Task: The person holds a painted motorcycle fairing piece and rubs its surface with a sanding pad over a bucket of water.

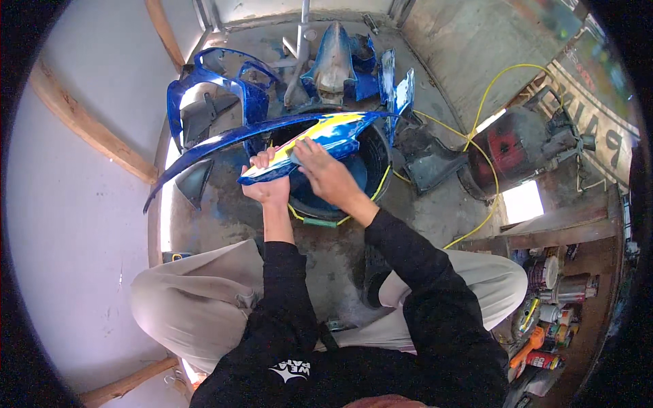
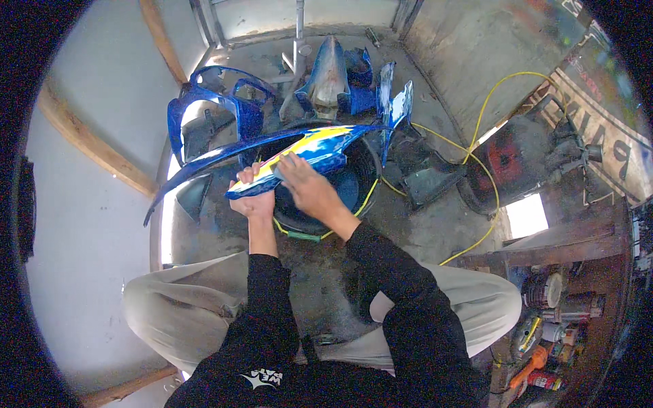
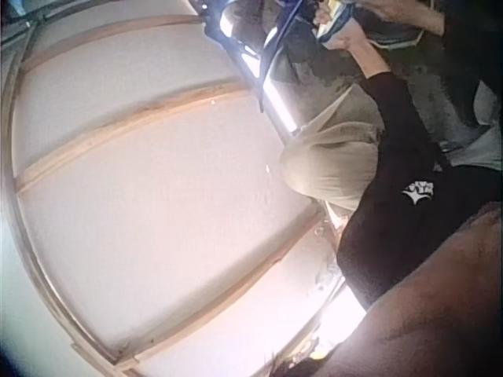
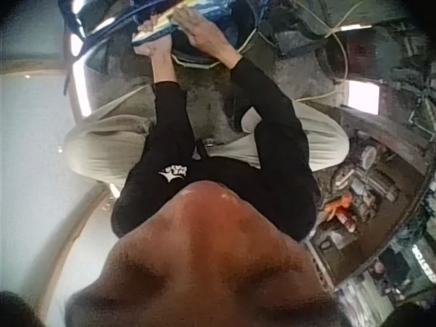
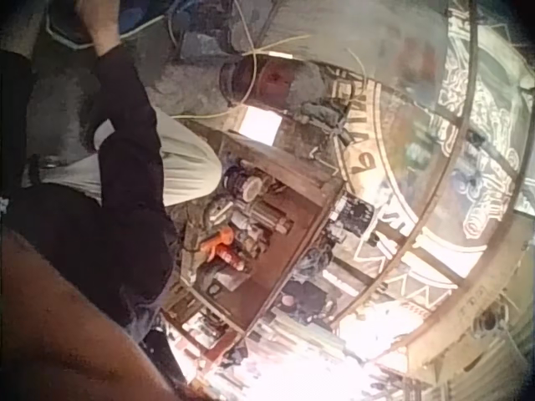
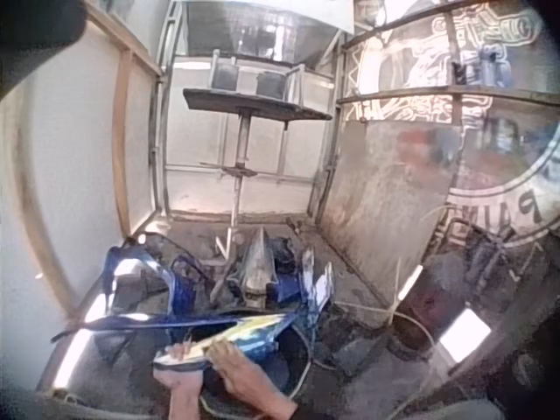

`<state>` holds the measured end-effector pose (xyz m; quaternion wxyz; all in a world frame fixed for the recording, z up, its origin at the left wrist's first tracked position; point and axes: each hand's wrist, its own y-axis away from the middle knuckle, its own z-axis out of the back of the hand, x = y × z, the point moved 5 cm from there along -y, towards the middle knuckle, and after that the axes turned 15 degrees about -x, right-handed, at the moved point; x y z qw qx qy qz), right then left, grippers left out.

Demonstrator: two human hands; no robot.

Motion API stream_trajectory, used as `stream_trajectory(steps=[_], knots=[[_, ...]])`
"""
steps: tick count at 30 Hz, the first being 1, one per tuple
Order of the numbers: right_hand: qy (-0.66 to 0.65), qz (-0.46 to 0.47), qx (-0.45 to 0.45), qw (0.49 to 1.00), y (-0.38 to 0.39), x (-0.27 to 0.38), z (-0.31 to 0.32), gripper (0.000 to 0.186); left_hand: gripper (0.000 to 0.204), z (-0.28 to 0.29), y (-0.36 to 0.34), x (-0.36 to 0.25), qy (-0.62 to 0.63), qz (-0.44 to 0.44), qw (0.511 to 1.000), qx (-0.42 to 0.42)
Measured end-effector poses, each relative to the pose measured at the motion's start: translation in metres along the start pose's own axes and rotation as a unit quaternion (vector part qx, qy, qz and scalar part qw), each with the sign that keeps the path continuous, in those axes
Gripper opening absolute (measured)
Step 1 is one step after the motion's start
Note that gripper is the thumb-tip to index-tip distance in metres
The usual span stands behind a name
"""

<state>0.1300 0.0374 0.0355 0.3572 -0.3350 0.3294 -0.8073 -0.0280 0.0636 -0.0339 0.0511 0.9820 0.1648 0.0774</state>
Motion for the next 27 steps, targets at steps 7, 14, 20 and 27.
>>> stream_trajectory(steps=[7,14,20,27], knots=[[0.138,-0.197,-0.076,0.968,0.01,-0.087,0.045,0.038,0.029,-0.009,0.004,0.016,-0.009,0.018,1.0,0.012],[0.059,-0.061,-0.03,0.996,0.009,-0.033,0.02,0.048,0.032,-0.004,0.002,0.004,0.005,0.02,1.0,0.005],[0.068,-0.116,-0.071,0.988,0.014,-0.025,0.014,0.046,0.031,-0.003,0.0,0.006,-0.01,0.008,1.0,0.005],[0.105,-0.181,-0.057,0.976,0.009,-0.045,0.033,0.043,0.03,-0.006,0.002,0.01,-0.009,0.015,1.0,0.011]])
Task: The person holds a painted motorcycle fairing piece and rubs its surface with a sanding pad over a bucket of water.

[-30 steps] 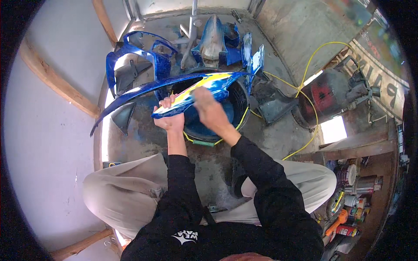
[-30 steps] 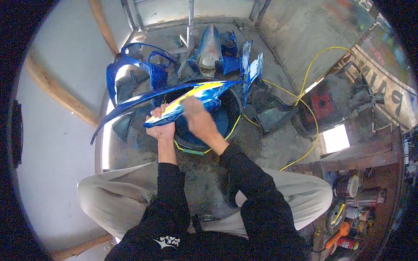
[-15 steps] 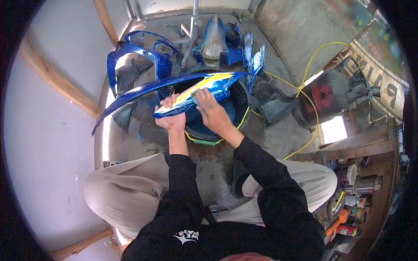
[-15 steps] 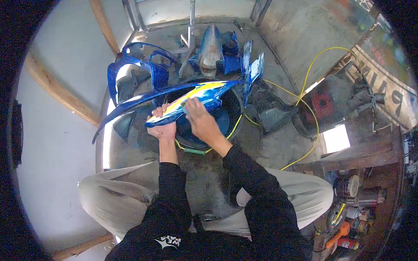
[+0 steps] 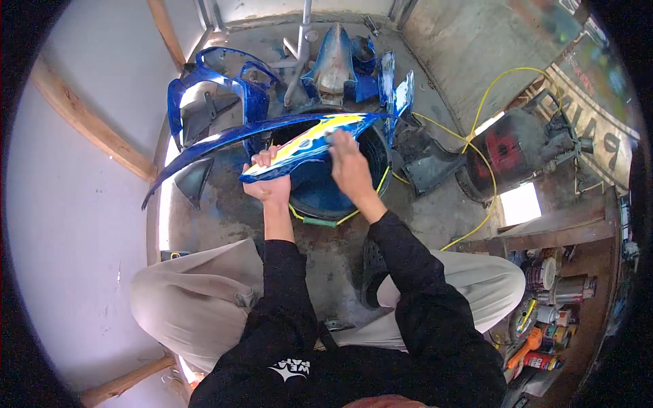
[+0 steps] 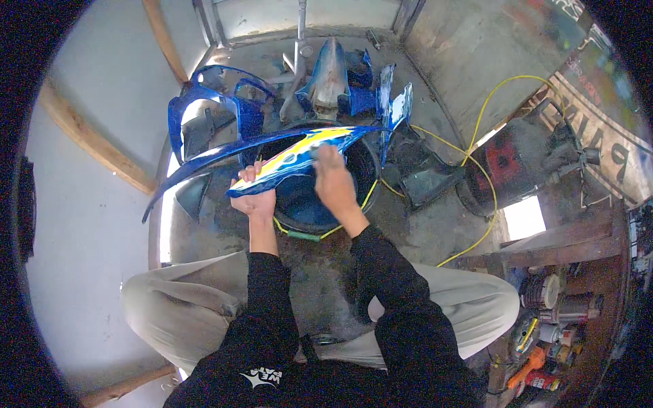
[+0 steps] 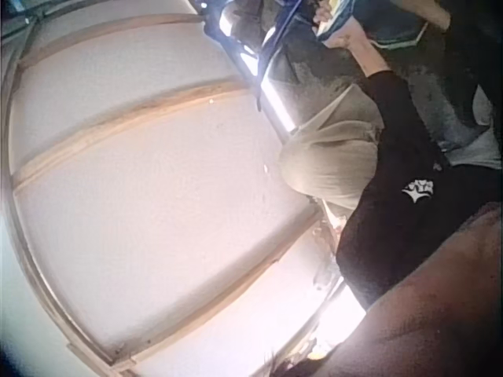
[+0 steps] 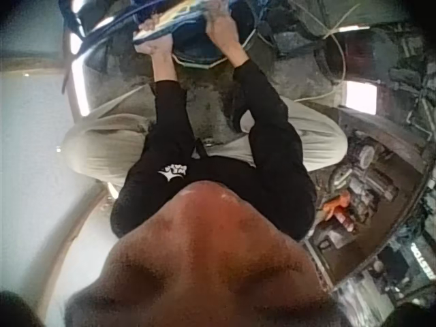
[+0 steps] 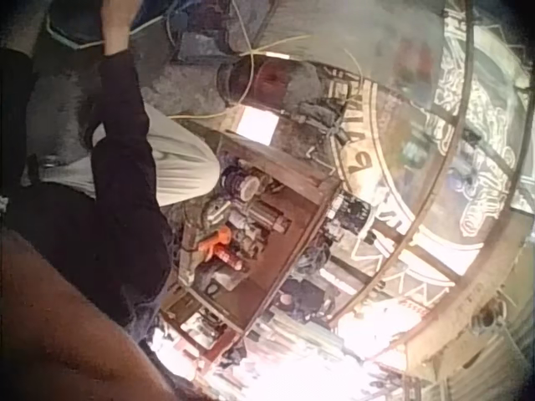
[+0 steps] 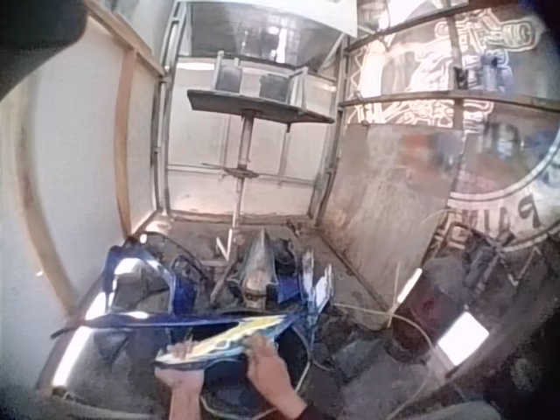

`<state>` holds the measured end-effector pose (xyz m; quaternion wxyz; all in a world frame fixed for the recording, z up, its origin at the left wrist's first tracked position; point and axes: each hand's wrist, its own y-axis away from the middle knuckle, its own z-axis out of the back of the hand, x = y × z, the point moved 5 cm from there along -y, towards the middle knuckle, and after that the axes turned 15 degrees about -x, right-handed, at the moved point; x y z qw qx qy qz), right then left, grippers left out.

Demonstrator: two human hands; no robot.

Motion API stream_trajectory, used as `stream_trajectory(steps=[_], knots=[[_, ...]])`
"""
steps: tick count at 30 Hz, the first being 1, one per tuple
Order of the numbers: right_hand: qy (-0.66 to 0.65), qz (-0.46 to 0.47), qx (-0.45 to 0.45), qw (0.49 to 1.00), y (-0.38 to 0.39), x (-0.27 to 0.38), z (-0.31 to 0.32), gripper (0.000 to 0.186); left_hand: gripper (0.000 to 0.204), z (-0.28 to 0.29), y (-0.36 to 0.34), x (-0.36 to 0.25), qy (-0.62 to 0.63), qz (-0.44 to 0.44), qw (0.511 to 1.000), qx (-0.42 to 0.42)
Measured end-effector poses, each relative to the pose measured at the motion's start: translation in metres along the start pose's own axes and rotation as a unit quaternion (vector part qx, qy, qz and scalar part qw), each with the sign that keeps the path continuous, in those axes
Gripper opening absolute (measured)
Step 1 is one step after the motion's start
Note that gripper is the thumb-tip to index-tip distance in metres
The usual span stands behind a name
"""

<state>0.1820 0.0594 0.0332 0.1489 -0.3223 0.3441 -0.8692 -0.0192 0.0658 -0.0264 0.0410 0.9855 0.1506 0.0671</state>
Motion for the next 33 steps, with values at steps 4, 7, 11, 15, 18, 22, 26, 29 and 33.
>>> stream_trajectory(steps=[4,7,11,15,18,22,26,29,33], knots=[[-0.006,0.03,-0.03,0.999,0.011,0.014,-0.014,0.041,0.03,0.002,-0.001,0.004,0.006,0.001,1.0,0.005],[-0.101,0.102,0.003,0.99,0.032,0.065,-0.023,0.05,0.03,0.009,-0.005,-0.007,0.017,-0.008,1.0,-0.001],[-0.069,0.086,0.015,0.994,0.011,0.03,-0.006,0.044,0.03,0.007,-0.004,-0.004,0.01,-0.005,1.0,-0.001],[-0.003,-0.034,0.0,0.999,-0.001,-0.02,-0.001,0.036,0.03,-0.003,0.002,0.009,0.007,0.004,1.0,-0.005],[-0.094,0.021,0.004,0.995,0.016,0.04,-0.016,0.038,0.031,0.001,0.001,-0.003,0.01,-0.009,1.0,-0.012],[-0.128,0.133,0.038,0.982,0.021,0.069,-0.019,0.04,0.031,0.009,-0.002,-0.01,0.008,-0.017,0.999,-0.03],[-0.024,0.046,-0.001,0.999,-0.002,-0.021,0.003,0.038,0.03,-0.002,0.001,0.004,0.018,0.012,1.0,-0.013],[-0.01,-0.04,0.047,0.998,-0.003,-0.015,-0.001,0.036,0.029,0.0,0.001,-0.001,0.017,0.0,0.999,-0.029],[-0.111,0.143,0.038,0.983,0.026,0.061,-0.018,0.043,0.03,0.007,-0.003,-0.006,0.023,-0.007,1.0,-0.018]])
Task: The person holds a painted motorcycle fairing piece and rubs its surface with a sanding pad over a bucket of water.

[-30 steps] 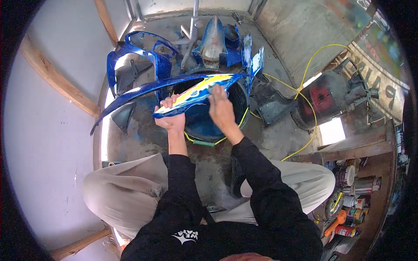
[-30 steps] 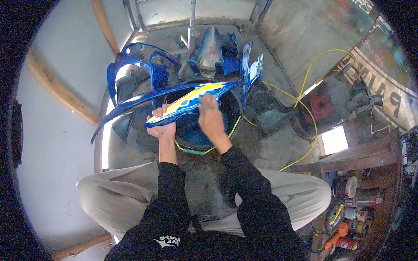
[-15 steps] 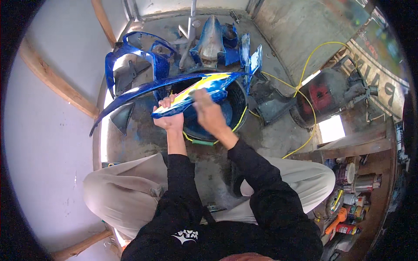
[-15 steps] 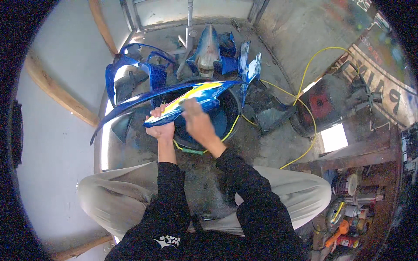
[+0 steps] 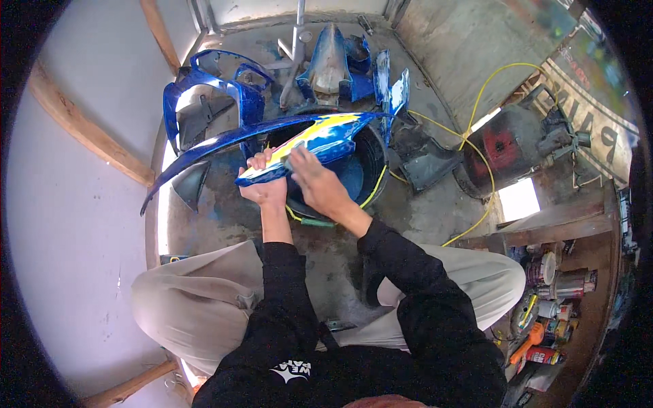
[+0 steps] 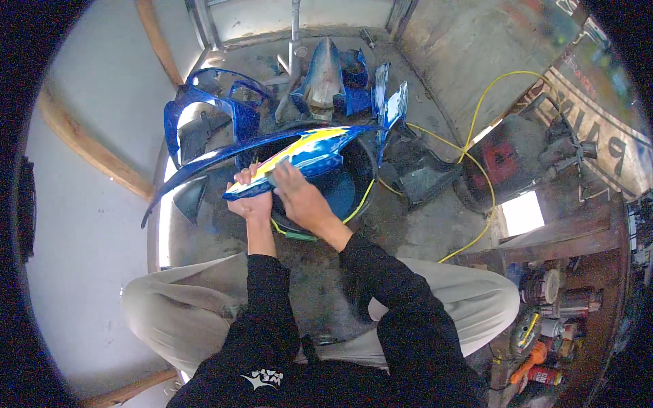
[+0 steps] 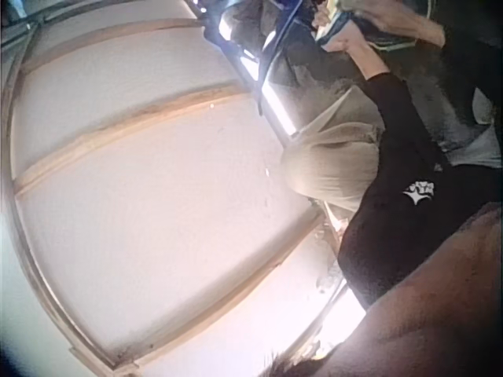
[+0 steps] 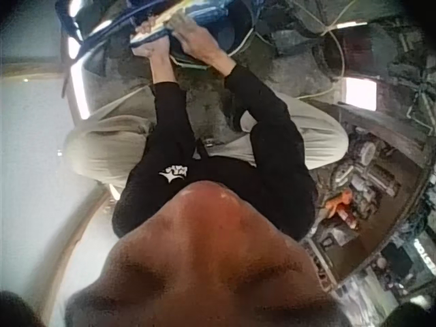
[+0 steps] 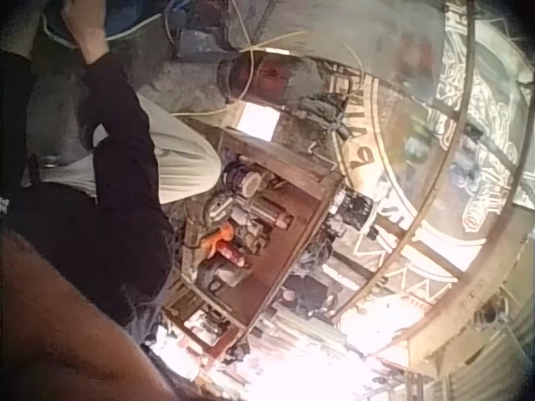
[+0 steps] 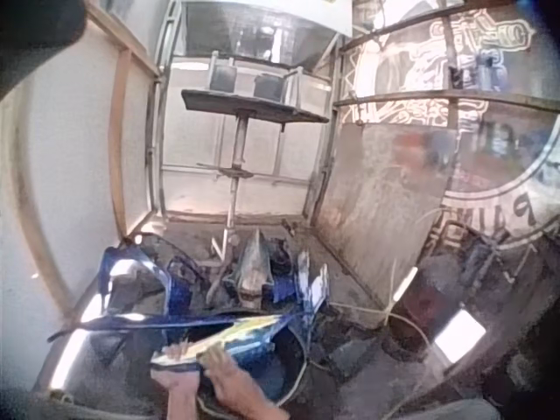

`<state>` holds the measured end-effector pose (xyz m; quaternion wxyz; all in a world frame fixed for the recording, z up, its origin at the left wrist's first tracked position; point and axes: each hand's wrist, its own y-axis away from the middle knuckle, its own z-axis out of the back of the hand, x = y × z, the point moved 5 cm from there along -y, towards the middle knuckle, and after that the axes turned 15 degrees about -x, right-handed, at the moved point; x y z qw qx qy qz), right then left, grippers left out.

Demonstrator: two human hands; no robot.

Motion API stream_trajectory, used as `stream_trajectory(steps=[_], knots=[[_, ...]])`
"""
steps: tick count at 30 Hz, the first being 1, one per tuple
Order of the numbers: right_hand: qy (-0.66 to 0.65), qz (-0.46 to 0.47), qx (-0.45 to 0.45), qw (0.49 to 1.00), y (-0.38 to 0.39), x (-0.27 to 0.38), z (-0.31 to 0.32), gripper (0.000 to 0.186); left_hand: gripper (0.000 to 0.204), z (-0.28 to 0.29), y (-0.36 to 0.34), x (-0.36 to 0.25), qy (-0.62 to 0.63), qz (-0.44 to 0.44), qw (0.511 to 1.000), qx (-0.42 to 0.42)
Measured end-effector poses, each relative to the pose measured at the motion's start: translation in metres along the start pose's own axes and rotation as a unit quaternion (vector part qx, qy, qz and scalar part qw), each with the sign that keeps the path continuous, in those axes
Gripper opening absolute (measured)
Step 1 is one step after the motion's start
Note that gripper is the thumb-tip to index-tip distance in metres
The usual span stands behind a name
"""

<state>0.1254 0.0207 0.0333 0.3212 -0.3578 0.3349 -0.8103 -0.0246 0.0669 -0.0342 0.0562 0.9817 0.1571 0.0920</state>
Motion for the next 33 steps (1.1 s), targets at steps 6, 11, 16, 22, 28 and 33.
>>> stream_trajectory(steps=[6,11,16,22,28,33], knots=[[0.076,-0.175,0.013,0.982,-0.007,-0.085,0.05,0.03,0.028,-0.005,0.005,0.003,-0.021,-0.003,1.0,0.003],[0.057,-0.067,-0.056,0.995,-0.004,-0.033,0.019,0.033,0.032,-0.003,0.002,0.005,-0.013,0.0,1.0,0.021],[0.053,0.039,0.021,0.998,-0.002,-0.018,0.012,0.038,0.031,0.001,0.002,-0.002,0.0,0.004,1.0,0.013],[0.119,-0.172,0.001,0.978,0.003,-0.079,0.034,0.038,0.03,-0.004,0.002,0.003,-0.004,0.005,1.0,0.016],[-0.043,-0.012,0.034,0.998,-0.006,0.005,-0.006,0.042,0.03,0.004,0.0,-0.004,-0.011,-0.002,1.0,0.015],[0.125,-0.054,-0.037,0.99,-0.007,-0.088,0.048,0.031,0.032,-0.006,0.007,0.013,0.005,0.014,1.0,-0.015]])
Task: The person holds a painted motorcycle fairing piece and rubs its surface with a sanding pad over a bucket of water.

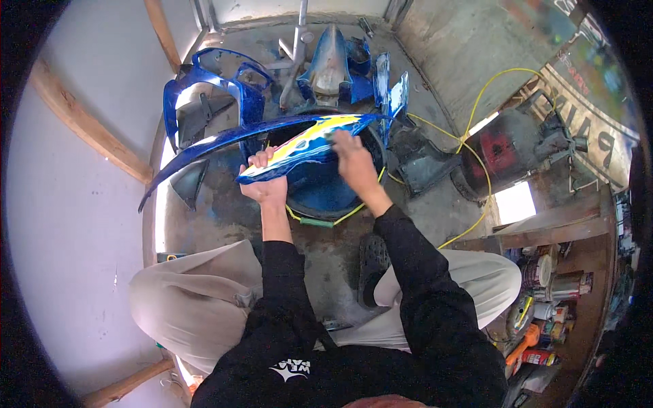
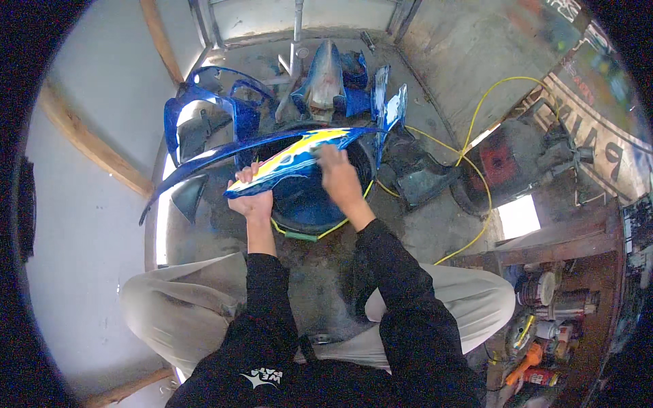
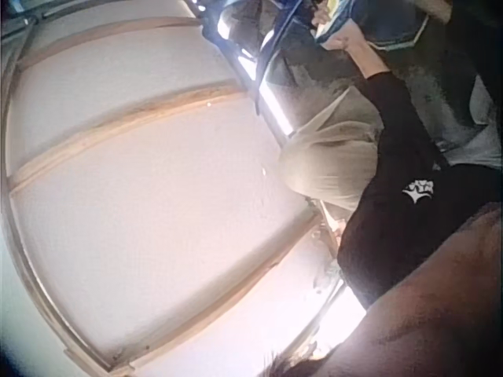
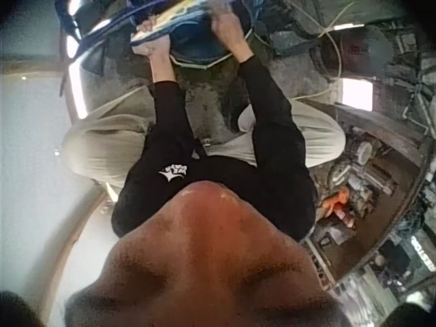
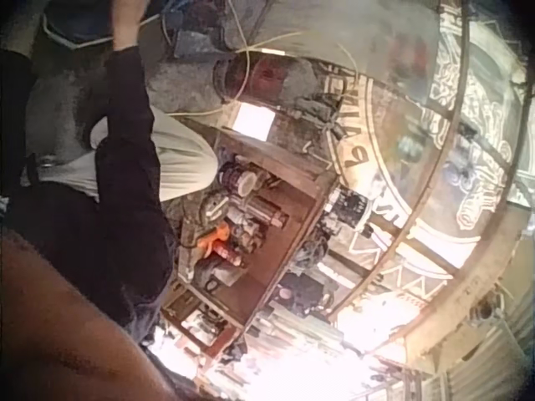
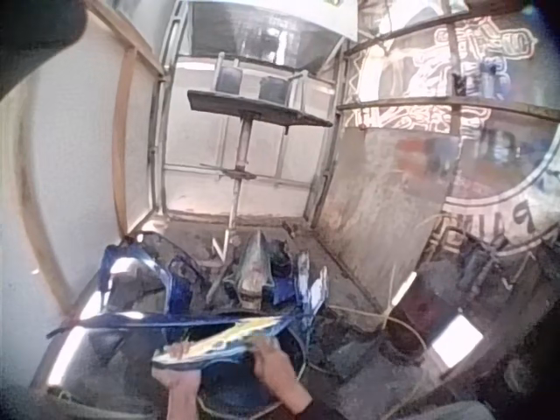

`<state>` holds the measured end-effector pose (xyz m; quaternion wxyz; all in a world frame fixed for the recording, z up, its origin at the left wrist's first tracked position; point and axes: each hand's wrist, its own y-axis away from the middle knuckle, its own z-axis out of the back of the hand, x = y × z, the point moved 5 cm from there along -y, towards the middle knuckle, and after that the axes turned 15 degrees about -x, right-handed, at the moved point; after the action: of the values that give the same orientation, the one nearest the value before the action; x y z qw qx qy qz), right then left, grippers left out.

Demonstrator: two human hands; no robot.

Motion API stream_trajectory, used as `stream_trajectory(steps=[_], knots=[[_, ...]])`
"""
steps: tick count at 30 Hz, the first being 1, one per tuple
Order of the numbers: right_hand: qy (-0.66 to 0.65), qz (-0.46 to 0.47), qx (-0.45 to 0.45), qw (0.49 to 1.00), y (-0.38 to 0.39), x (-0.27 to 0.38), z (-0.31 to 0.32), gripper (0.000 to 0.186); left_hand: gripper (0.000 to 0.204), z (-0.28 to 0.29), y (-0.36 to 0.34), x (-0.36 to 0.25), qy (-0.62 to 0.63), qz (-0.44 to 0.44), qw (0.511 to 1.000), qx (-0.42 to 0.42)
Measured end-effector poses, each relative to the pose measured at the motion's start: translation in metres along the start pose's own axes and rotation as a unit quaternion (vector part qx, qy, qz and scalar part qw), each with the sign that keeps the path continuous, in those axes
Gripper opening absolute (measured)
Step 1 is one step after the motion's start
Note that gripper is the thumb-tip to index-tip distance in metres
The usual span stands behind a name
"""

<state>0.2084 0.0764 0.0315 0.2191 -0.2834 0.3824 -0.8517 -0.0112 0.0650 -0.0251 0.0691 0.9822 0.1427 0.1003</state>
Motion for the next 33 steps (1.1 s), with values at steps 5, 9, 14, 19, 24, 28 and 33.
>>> stream_trajectory(steps=[5,9,14,19,24,28,33], knots=[[-0.07,-0.028,0.028,0.997,-0.008,0.041,-0.006,0.03,0.048,0.001,-0.002,-0.014,-0.013,0.005,0.998,0.061],[-0.126,0.017,0.03,0.991,0.004,0.061,-0.014,0.034,0.063,-0.004,0.004,-0.013,-0.018,-0.001,0.997,0.081],[-0.037,-0.068,0.033,0.996,-0.007,0.012,0.001,0.034,0.069,-0.005,0.006,-0.006,-0.023,0.026,0.993,0.109],[-0.11,0.052,-0.001,0.993,0.012,0.084,-0.016,0.034,0.069,0.002,0.0,-0.013,-0.042,0.006,0.994,0.097],[-0.07,0.027,0.047,0.996,0.013,0.054,-0.01,0.031,0.071,-0.004,0.006,-0.01,-0.061,-0.019,0.997,0.053],[0.031,-0.042,-0.04,0.998,0.002,-0.006,0.012,0.027,0.072,-0.004,0.004,-0.003,-0.063,-0.004,0.996,0.063],[-0.083,0.066,-0.019,0.994,0.01,0.083,-0.02,0.028,0.071,0.003,-0.002,-0.012,-0.035,0.007,0.997,0.063]])
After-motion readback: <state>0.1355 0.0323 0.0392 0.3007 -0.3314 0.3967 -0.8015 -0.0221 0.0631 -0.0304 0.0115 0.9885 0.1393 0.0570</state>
